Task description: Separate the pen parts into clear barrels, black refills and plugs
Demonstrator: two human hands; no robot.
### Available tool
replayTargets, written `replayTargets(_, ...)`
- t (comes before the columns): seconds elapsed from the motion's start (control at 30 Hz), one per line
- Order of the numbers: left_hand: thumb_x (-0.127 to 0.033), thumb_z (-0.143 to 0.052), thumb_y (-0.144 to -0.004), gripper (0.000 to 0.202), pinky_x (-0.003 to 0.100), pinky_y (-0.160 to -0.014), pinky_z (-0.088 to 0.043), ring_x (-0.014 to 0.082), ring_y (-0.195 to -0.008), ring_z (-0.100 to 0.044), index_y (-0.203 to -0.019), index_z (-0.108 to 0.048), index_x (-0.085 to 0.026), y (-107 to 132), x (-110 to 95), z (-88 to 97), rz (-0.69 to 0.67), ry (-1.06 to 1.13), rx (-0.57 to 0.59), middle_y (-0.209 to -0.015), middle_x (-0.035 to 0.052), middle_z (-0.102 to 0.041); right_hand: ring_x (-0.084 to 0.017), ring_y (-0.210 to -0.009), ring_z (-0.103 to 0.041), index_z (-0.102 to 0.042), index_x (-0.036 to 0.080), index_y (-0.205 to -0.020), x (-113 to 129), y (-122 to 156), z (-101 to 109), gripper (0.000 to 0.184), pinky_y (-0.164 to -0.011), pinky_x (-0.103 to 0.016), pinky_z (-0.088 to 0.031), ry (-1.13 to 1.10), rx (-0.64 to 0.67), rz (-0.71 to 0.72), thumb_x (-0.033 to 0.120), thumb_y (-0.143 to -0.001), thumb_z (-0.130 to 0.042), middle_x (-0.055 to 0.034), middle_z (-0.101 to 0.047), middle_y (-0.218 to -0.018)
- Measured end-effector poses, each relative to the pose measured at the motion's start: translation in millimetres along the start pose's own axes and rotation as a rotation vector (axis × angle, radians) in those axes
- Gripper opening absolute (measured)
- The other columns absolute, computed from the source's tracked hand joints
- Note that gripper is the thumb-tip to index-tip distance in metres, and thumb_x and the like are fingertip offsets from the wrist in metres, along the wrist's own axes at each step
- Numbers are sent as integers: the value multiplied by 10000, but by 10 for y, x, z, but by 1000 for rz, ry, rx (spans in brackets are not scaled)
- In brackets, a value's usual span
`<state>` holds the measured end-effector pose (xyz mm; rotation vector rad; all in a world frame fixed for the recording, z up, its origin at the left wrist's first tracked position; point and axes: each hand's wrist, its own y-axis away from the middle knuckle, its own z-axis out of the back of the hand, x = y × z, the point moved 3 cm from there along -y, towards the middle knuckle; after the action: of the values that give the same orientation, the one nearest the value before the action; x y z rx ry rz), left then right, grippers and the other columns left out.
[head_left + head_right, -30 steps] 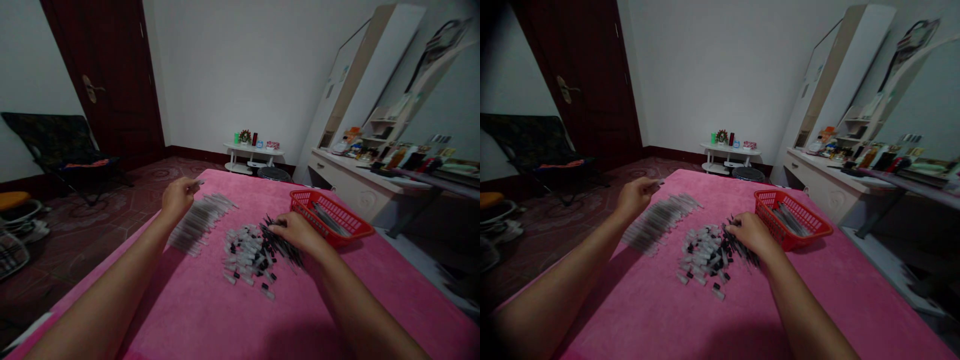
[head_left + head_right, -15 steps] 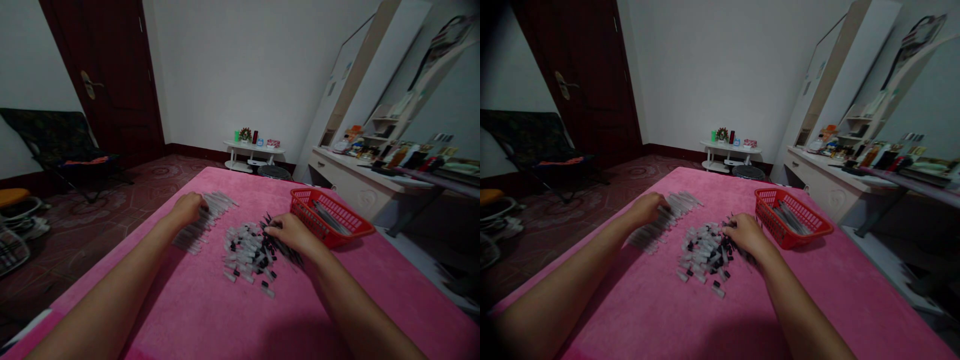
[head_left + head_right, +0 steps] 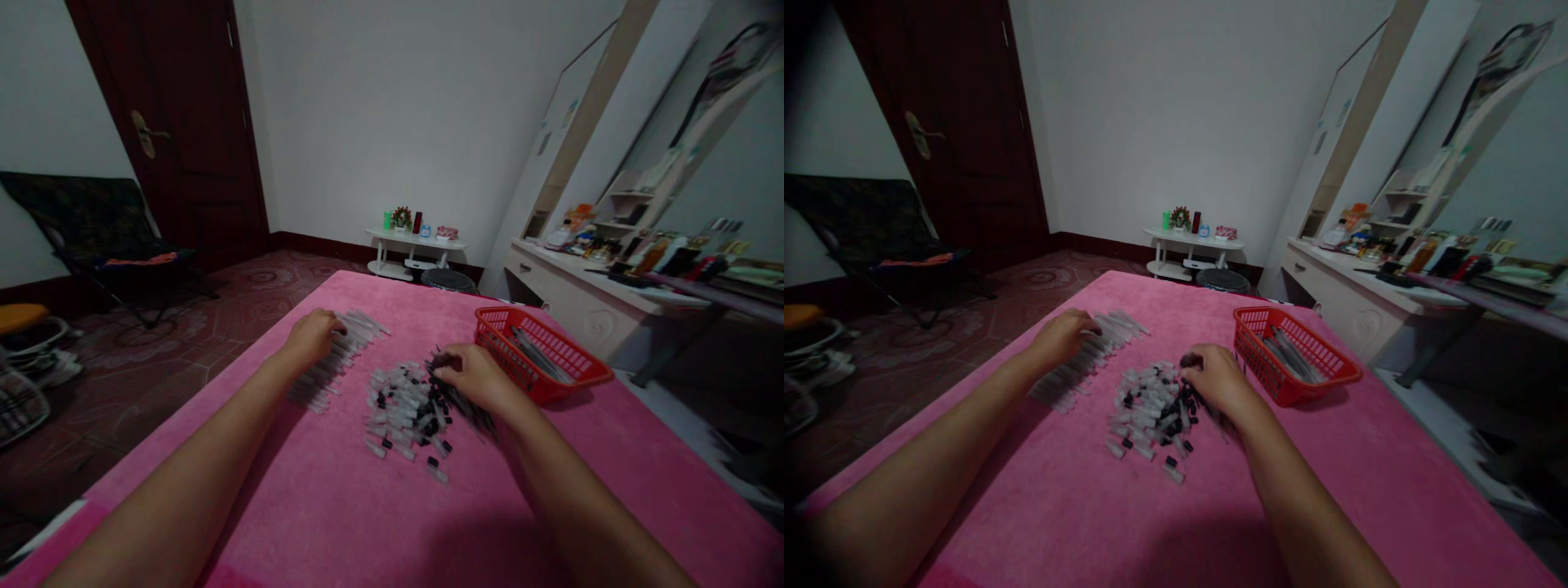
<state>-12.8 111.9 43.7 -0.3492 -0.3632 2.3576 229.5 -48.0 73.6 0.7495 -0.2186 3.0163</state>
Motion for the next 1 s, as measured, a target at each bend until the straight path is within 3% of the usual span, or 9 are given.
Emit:
replayTargets(0.1,-180,-532,-762,236,305,-845,-408,245,-964,-560,-864,-741,-219,1,3,-8,-7,3,25,-939,102,-664,-218,-848,-636,-693,171,-798,-224,-8,94,129,-657,-264,-390,358,-25,-184,211,-715,-603,-90,-709,-848)
replayTargets(0.17,-181,-546,-749,214,305,-848,-406,239,-954,-558,-832,-740,-222,0,14,19,-13,12,33,-917,89,-658,-230,-860,-637,-688,184,-787,-334,1,133,118,-634,-271,-374,457,-2,-263,227,-705,-613,-93,-705,-854)
replayTargets(0.4,-181,-601,-709,197,295,-815,-413,229,-905,-568,-838,-735,-248,28,89,142,-13,-16,69,-893,72,-661,-242,-813,-639,-675,202,-762,-459,23,169,127,-588,-284,-362,502,58,-328,268,-655,-653,-93,-693,-846)
replayTargets(0.6,-172,-618,-686,237,297,-846,-403,236,-933,-569,-866,-740,-267,31,125,80,-14,-56,139,-911,72,-672,-235,-847,-639,-663,205,-741,-468,28,100,106,-615,-286,-381,514,106,-335,245,-643,-658,-85,-690,-866)
replayTargets(1.0,-192,-615,-696,210,303,-844,-412,245,-957,-568,-870,-725,-234,18,127,5,-37,-89,144,-921,78,-684,-237,-811,-642,-657,191,-742,-461,34,119,120,-608,-282,-395,523,95,-360,268,-650,-658,-93,-690,-854)
